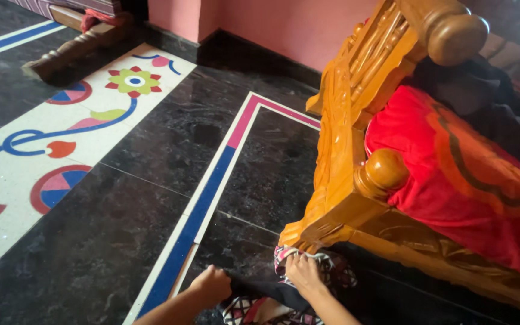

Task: The person wipes the wooden frame of a bed using a patterned cloth. They clean the carved headboard, side rails, and legs, moving around the bed to reach different sections.

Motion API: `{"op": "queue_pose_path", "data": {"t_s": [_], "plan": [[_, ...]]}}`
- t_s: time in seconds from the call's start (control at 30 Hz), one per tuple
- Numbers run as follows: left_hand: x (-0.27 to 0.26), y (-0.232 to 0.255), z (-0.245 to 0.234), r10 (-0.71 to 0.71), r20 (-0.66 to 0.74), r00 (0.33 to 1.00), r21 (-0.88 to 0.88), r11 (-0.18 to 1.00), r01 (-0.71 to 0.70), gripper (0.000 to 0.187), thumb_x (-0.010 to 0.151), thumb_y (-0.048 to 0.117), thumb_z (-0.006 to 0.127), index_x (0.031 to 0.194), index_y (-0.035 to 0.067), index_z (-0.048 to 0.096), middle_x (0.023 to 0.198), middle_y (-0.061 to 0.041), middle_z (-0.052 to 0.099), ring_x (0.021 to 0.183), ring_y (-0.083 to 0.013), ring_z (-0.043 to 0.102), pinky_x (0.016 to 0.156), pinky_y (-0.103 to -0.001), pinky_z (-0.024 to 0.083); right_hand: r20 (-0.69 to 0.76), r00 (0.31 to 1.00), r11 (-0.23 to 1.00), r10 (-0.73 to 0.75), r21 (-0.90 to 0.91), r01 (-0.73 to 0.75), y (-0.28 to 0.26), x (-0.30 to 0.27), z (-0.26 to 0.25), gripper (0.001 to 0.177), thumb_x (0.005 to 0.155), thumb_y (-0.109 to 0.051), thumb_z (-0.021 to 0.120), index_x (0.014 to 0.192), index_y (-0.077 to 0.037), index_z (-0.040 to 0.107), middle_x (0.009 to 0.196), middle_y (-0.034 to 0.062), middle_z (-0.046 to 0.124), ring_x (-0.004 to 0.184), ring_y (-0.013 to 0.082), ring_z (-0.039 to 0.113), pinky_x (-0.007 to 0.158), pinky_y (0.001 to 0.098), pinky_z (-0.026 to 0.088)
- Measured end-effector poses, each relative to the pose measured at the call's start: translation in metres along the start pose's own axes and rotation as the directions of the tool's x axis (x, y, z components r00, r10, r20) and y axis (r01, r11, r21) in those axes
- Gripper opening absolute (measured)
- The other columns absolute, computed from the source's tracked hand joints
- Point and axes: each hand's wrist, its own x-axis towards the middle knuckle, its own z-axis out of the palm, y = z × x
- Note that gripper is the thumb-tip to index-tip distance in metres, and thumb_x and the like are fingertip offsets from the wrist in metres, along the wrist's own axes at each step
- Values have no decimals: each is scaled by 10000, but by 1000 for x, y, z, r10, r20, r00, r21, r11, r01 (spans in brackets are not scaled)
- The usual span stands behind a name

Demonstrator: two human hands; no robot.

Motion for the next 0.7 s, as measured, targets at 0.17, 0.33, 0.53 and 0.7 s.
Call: {"op": "queue_pose_path", "data": {"t_s": [0.17,0.33,0.53,0.7], "plan": [[4,22,14,42,-74,996,143,989,-31,220,932,280,652,933,111,793,967,-130,735,970,-394,679,759,-614,492,-306,952,1000,24,11,-21,8,0,-17,271,819,-166,611,1052,-63,702,961,107,688,789,260,678,682,400,545],[27,26,9,-34,79,996,28,999,31,178,895,263,684,929,122,788,1008,-101,713,993,-326,673,763,-549,494,-338,941,991,-11,-128,-34,51,-22,-22,242,943,-148,627,1136,-47,734,866,57,603,726,221,617,599,372,492],[23,23,-11,-120,100,988,-68,990,127,152,838,264,740,914,144,793,1009,-95,713,1019,-312,664,776,-495,490,-192,981,997,-4,-71,-10,38,-18,7,181,776,-174,633,867,-50,729,964,135,673,744,255,670,608,390,541],[11,15,-43,-94,167,981,-85,990,109,153,805,253,740,901,143,787,987,-94,715,997,-303,679,808,-467,488,24,1000,973,0,232,-5,19,-24,10,149,859,-99,608,950,-38,709,959,146,662,778,248,692,641,400,553]]}}
